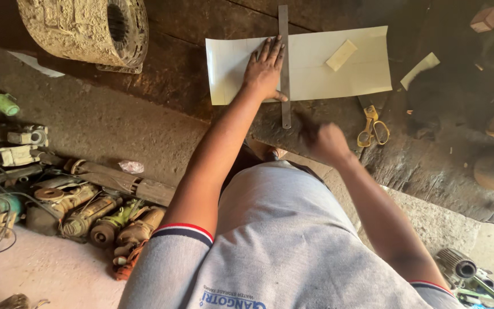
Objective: The person cuts a large white sheet with scissors along a marked line, then uses a ruler and pencil to draw multiple straight lines on the cut piece. The person repeatedly repositions the ruler and marks the sheet to create a grid pattern.
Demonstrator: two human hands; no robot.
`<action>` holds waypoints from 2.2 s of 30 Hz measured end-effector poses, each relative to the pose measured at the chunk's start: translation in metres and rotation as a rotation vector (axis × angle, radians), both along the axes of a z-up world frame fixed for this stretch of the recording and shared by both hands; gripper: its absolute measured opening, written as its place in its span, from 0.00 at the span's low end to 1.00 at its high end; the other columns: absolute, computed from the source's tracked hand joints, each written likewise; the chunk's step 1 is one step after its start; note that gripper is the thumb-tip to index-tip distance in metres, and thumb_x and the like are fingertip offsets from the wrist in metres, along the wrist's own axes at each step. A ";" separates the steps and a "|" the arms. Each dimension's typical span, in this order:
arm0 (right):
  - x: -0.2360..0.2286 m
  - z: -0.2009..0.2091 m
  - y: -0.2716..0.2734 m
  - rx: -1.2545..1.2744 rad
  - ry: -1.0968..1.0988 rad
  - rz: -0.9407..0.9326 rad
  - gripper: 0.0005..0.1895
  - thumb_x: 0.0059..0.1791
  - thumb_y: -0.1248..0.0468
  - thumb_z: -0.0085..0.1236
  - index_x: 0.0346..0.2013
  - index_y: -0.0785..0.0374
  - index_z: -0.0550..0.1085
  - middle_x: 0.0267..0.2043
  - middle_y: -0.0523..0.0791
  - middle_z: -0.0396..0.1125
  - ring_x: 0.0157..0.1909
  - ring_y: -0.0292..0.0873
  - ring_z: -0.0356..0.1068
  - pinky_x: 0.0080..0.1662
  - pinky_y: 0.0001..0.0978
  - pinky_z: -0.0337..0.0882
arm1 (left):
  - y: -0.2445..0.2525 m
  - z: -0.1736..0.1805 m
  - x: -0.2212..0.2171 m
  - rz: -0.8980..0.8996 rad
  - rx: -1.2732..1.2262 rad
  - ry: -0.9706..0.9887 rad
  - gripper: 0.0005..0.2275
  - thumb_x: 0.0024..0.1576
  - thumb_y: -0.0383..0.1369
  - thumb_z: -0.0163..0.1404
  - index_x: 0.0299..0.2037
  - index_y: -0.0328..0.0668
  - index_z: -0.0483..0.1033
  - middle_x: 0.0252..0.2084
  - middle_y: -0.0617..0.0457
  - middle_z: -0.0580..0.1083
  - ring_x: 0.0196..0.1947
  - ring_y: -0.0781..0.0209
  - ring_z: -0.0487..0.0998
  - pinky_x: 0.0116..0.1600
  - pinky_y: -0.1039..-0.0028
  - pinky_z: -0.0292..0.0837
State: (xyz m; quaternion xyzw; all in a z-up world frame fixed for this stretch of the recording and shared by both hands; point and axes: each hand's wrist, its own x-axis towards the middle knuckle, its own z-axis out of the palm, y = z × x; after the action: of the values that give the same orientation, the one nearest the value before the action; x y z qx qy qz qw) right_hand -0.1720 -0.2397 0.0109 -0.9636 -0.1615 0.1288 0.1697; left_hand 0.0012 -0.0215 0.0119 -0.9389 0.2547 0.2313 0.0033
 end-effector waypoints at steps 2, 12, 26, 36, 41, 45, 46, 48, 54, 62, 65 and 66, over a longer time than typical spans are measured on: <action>0.019 -0.002 -0.009 0.006 -0.255 -0.070 0.21 0.54 0.62 0.54 0.62 0.60 0.71 0.34 0.59 0.71 0.30 0.60 0.70 0.32 0.51 0.72 | 0.000 0.005 -0.001 0.001 -0.004 0.006 0.70 0.32 0.67 0.65 0.77 0.37 0.33 0.80 0.44 0.28 0.80 0.43 0.32 0.77 0.46 0.43; 0.045 0.019 -0.027 -0.090 -0.337 0.101 0.19 0.54 0.59 0.54 0.60 0.55 0.71 0.73 0.45 0.61 0.75 0.52 0.53 0.68 0.51 0.56 | 0.024 0.001 -0.031 0.171 0.287 -0.360 0.34 0.58 0.35 0.56 0.75 0.48 0.54 0.78 0.39 0.45 0.77 0.37 0.43 0.76 0.43 0.44; 0.010 0.023 0.023 0.171 -0.399 0.147 0.19 0.52 0.65 0.54 0.59 0.62 0.73 0.67 0.49 0.66 0.72 0.53 0.61 0.69 0.52 0.61 | 0.070 -0.033 -0.073 -0.094 -0.364 -0.376 0.16 0.66 0.47 0.50 0.62 0.58 0.73 0.72 0.52 0.64 0.71 0.47 0.63 0.73 0.52 0.59; 0.020 0.039 0.050 0.359 -0.329 -0.034 0.16 0.53 0.66 0.58 0.55 0.64 0.72 0.61 0.52 0.69 0.64 0.57 0.67 0.61 0.49 0.68 | 0.069 -0.017 -0.068 -0.095 -0.671 -0.404 0.22 0.60 0.50 0.55 0.65 0.63 0.73 0.61 0.45 0.68 0.61 0.45 0.66 0.63 0.55 0.65; 0.011 0.052 0.069 0.488 -0.394 -0.310 0.16 0.55 0.71 0.57 0.59 0.63 0.70 0.54 0.52 0.72 0.54 0.58 0.71 0.55 0.47 0.73 | 0.075 -0.011 -0.067 -0.051 -0.700 -0.327 0.22 0.60 0.51 0.55 0.65 0.66 0.73 0.60 0.46 0.68 0.61 0.46 0.67 0.63 0.54 0.66; 0.009 0.063 0.084 0.525 -0.300 -0.559 0.11 0.55 0.70 0.58 0.53 0.60 0.77 0.44 0.52 0.71 0.41 0.53 0.74 0.44 0.41 0.74 | 0.075 -0.011 -0.067 -0.042 -0.702 -0.306 0.22 0.61 0.51 0.54 0.65 0.65 0.73 0.60 0.47 0.69 0.62 0.46 0.67 0.63 0.54 0.66; 0.009 0.065 0.086 0.533 -0.309 -0.579 0.10 0.56 0.70 0.58 0.52 0.60 0.78 0.43 0.52 0.72 0.40 0.52 0.74 0.44 0.40 0.74 | 0.074 -0.012 -0.069 -0.046 -0.699 -0.315 0.22 0.61 0.51 0.54 0.66 0.65 0.73 0.60 0.46 0.68 0.61 0.46 0.67 0.63 0.54 0.66; 0.013 0.068 0.089 0.580 -0.306 -0.628 0.11 0.55 0.70 0.57 0.53 0.61 0.77 0.41 0.51 0.72 0.40 0.51 0.75 0.44 0.38 0.73 | 0.072 -0.013 -0.066 -0.058 -0.697 -0.342 0.23 0.61 0.51 0.54 0.66 0.65 0.73 0.59 0.45 0.68 0.61 0.45 0.66 0.63 0.53 0.66; 0.013 0.061 0.092 0.636 -0.350 -0.620 0.09 0.57 0.69 0.54 0.52 0.63 0.76 0.45 0.52 0.74 0.47 0.53 0.77 0.50 0.40 0.74 | 0.070 -0.021 -0.066 -0.055 -0.696 -0.349 0.22 0.61 0.53 0.54 0.65 0.64 0.73 0.59 0.48 0.68 0.62 0.47 0.65 0.65 0.54 0.65; 0.016 0.056 0.098 0.567 -0.335 -0.657 0.08 0.54 0.68 0.58 0.48 0.64 0.76 0.42 0.52 0.74 0.44 0.55 0.77 0.46 0.40 0.75 | 0.073 -0.017 -0.065 -0.060 -0.676 -0.353 0.23 0.61 0.51 0.55 0.66 0.64 0.73 0.60 0.49 0.68 0.63 0.50 0.65 0.66 0.57 0.65; 0.025 0.057 0.101 0.582 -0.341 -0.673 0.07 0.54 0.68 0.59 0.47 0.65 0.77 0.41 0.52 0.75 0.42 0.53 0.78 0.45 0.40 0.76 | 0.072 -0.017 -0.067 -0.065 -0.675 -0.363 0.23 0.61 0.50 0.56 0.66 0.64 0.73 0.61 0.50 0.67 0.63 0.50 0.65 0.66 0.57 0.65; 0.029 0.058 0.101 0.580 -0.349 -0.656 0.07 0.54 0.68 0.59 0.47 0.65 0.77 0.41 0.53 0.75 0.42 0.54 0.78 0.44 0.40 0.76 | 0.071 -0.017 -0.066 -0.065 -0.674 -0.370 0.23 0.61 0.50 0.57 0.66 0.64 0.73 0.61 0.50 0.67 0.63 0.50 0.65 0.66 0.57 0.64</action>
State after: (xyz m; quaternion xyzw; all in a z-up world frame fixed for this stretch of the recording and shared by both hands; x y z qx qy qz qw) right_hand -0.1430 -0.1384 0.0688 -0.8838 0.0961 -0.1458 0.4341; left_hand -0.0650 0.0495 -0.0051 -0.9046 0.3413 -0.0391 -0.2522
